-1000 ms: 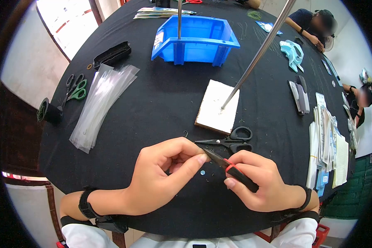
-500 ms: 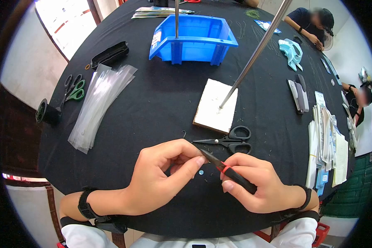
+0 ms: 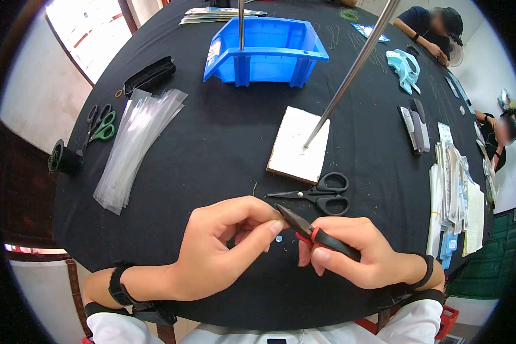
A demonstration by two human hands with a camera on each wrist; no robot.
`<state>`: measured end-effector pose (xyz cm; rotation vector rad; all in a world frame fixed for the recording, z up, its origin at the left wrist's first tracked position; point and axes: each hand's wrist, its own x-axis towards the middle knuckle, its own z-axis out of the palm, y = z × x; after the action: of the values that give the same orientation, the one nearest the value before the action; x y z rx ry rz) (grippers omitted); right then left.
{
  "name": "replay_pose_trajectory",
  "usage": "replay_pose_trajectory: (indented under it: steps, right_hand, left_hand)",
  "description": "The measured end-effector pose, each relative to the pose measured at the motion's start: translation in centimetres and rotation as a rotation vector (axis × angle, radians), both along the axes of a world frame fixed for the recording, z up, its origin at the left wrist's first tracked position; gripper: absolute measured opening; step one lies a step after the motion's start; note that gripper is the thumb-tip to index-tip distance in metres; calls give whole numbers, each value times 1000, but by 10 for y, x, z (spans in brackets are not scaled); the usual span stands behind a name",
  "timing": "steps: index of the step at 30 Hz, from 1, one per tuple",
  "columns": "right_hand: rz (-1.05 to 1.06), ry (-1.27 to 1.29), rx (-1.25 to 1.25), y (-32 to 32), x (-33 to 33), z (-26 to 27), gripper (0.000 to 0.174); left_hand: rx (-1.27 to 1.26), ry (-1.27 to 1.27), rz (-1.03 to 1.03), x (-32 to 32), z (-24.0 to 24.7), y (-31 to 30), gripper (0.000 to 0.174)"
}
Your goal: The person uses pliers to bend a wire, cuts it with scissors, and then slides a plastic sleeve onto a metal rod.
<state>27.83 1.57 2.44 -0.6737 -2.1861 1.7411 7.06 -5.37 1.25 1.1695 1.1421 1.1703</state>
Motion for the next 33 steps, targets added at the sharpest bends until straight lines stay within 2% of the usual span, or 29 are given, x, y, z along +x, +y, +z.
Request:
replay_pose_trajectory:
  steps: [5, 11, 14, 17, 20, 23, 26, 27, 30, 33]
  right_hand:
    - [-11, 71, 9, -1, 0, -4, 16]
    - [-8, 81, 137, -2, 1, -6, 17]
    - [-19, 70, 160, -3, 1, -6, 16]
    - [-28, -60, 171, -5, 1, 2, 15]
    - [-45, -9, 284, -5, -1, -5, 15]
    - [18, -83, 164, 2, 1, -1, 15]
    - [45, 40, -78, 6, 1, -3, 20]
    - [74, 10, -99, 8, 2, -1, 25]
    - [27, 78, -106, 4, 1, -6, 19]
    - [-7, 26, -138, 2, 3, -7, 18]
  left_hand:
    - [21, -18, -26, 1, -4, -1, 7]
    - [6, 32, -48, -2, -5, -1, 7]
    - [-7, 58, -52, -2, -5, -1, 6]
    - [-16, 67, -61, -1, -6, -2, 6]
    - [-17, 42, -17, 2, -12, -2, 5]
    - [-5, 75, -13, 1, -7, 0, 5]
    - [38, 119, -21, -1, -5, -1, 5]
    - [58, 130, -20, -2, -5, -1, 5]
    - [84, 155, -8, -2, -6, -2, 5]
    - [78, 198, 4, -2, -2, -1, 5]
